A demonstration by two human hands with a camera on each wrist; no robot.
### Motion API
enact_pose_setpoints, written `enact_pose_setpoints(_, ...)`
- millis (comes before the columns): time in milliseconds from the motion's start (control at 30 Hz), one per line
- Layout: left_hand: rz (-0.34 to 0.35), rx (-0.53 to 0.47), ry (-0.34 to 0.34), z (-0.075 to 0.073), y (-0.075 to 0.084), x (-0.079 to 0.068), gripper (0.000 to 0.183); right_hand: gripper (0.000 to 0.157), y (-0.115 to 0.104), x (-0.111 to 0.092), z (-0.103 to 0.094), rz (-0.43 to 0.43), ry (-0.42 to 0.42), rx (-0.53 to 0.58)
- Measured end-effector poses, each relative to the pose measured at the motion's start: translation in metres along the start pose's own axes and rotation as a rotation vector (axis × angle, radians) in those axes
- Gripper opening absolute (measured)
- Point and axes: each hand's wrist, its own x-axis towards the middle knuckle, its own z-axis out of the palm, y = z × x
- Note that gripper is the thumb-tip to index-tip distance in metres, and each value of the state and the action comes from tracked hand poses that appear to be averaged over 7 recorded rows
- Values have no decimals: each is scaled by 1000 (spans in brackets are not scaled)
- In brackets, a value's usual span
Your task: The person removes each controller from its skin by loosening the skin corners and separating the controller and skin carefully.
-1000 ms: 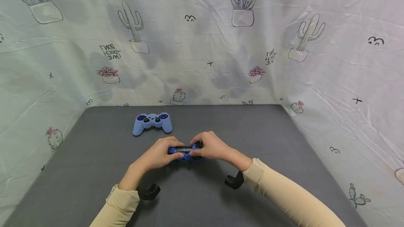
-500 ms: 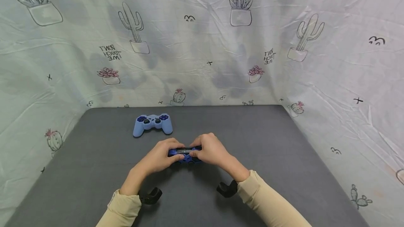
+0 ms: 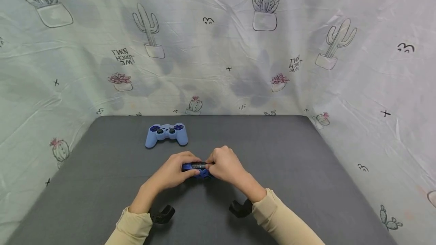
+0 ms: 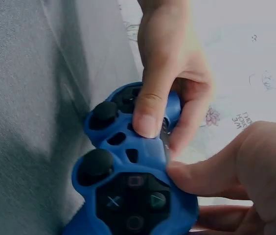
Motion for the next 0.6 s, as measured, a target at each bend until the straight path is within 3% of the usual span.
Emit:
enact_pose_setpoints(167,7,-4,0,0,0,2,29,5,1,-4,8,1,137,36)
enact_pose_setpoints(333,8,-8,-4,0,0,2,27,7,2,-9,16,55,261,97)
enact_pose_setpoints(600,8,11,-7,0,-2,4,28,8,8,-9,13,145,266,224)
